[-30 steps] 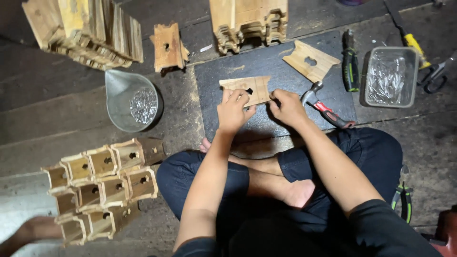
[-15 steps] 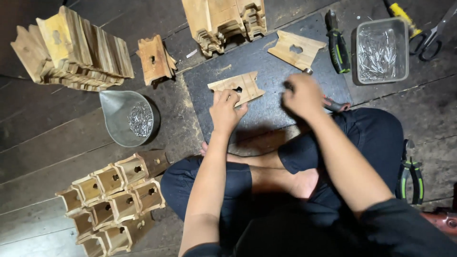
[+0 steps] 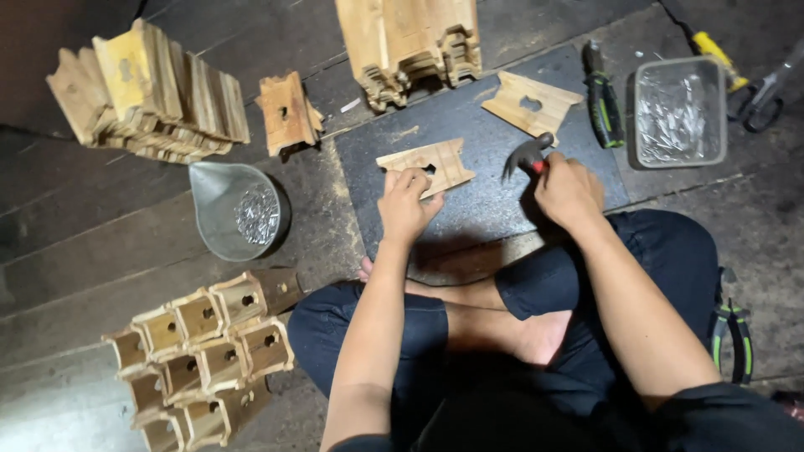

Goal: Assembling small wooden box-like structures by hand using tools on a workshop floor.

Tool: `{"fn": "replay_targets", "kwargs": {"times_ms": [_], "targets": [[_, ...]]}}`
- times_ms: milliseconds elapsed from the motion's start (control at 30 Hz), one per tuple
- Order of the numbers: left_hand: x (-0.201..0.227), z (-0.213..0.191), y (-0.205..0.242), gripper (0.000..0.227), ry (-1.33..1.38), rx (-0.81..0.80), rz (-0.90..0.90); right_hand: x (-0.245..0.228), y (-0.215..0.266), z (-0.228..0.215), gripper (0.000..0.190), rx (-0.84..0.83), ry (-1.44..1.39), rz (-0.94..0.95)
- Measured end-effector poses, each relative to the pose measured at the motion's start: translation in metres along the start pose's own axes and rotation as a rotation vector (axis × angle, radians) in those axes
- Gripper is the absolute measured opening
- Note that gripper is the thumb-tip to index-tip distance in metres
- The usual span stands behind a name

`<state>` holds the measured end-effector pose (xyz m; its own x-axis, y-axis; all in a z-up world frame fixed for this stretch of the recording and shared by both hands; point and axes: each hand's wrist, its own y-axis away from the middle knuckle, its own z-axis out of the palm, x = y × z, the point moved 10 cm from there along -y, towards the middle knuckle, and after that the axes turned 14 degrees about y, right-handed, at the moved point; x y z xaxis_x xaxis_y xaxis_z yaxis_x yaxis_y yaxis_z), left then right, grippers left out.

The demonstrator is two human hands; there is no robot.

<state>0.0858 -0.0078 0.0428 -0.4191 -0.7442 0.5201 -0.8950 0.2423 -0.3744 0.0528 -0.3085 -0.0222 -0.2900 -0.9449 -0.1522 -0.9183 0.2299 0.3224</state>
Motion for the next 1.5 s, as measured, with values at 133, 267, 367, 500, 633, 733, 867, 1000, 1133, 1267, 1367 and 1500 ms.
{"fn": "replay_targets", "kwargs": {"times_ms": [133, 267, 367, 500, 633, 733, 867, 1000, 1133, 1267, 1367, 1500], "targets": [[-0.001, 0.0, -0.004, 0.031, 0.018, -0.016, -0.005, -0.019, 0.015, -0.022, 0.037, 0.18, -0.554, -0.132], [-0.003, 0.002, 0.003, 0.034, 0.027, -0.027, -0.017, -0.049, 0.064, -0.036, 0.043, -0.137, -1.403, -0.121], [0.0, 0.001, -0.001, 0.033, 0.025, -0.014, 0.001, -0.065, 0.077, -0.061, 0.05, -0.043, -1.338, -0.232], [0.0, 0.002, -0.002, 0.034, 0.035, -0.019, -0.01, -0.089, 0.092, -0.079, 0.05, 0.107, -0.928, -0.276], [0.002, 0.0, -0.003, 0.036, 0.032, -0.021, -0.016, -0.098, 0.073, -0.033, 0.051, -0.086, -0.539, -0.26], [-0.003, -0.003, 0.001, 0.035, 0.023, 0.0, -0.045, -0.098, 0.079, -0.052, 0.044, 0.046, -0.582, -0.31], [0.001, -0.002, -0.008, 0.035, 0.02, 0.063, 0.019, -0.079, 0.043, -0.05, 0.03, 0.37, -0.813, -0.378], [0.003, -0.004, -0.004, 0.036, 0.01, 0.094, 0.039, -0.087, -0.017, 0.011, 0.065, 0.311, -1.276, -0.457], [0.004, -0.01, -0.006, 0.035, -0.011, 0.11, 0.038, -0.102, -0.032, 0.039, 0.066, 0.218, -1.309, -0.375], [0.004, -0.007, 0.0, 0.035, -0.05, 0.114, 0.078, -0.097, -0.034, 0.045, 0.068, 0.234, -1.226, -0.354], [0.0, -0.005, -0.001, 0.036, -0.014, 0.12, 0.058, -0.097, -0.037, 0.041, 0.068, 0.235, -1.18, -0.39], [-0.01, -0.002, 0.002, 0.034, 0.092, 0.057, 0.016, -0.099, -0.027, 0.024, 0.068, 0.252, -1.09, -0.383]]}}
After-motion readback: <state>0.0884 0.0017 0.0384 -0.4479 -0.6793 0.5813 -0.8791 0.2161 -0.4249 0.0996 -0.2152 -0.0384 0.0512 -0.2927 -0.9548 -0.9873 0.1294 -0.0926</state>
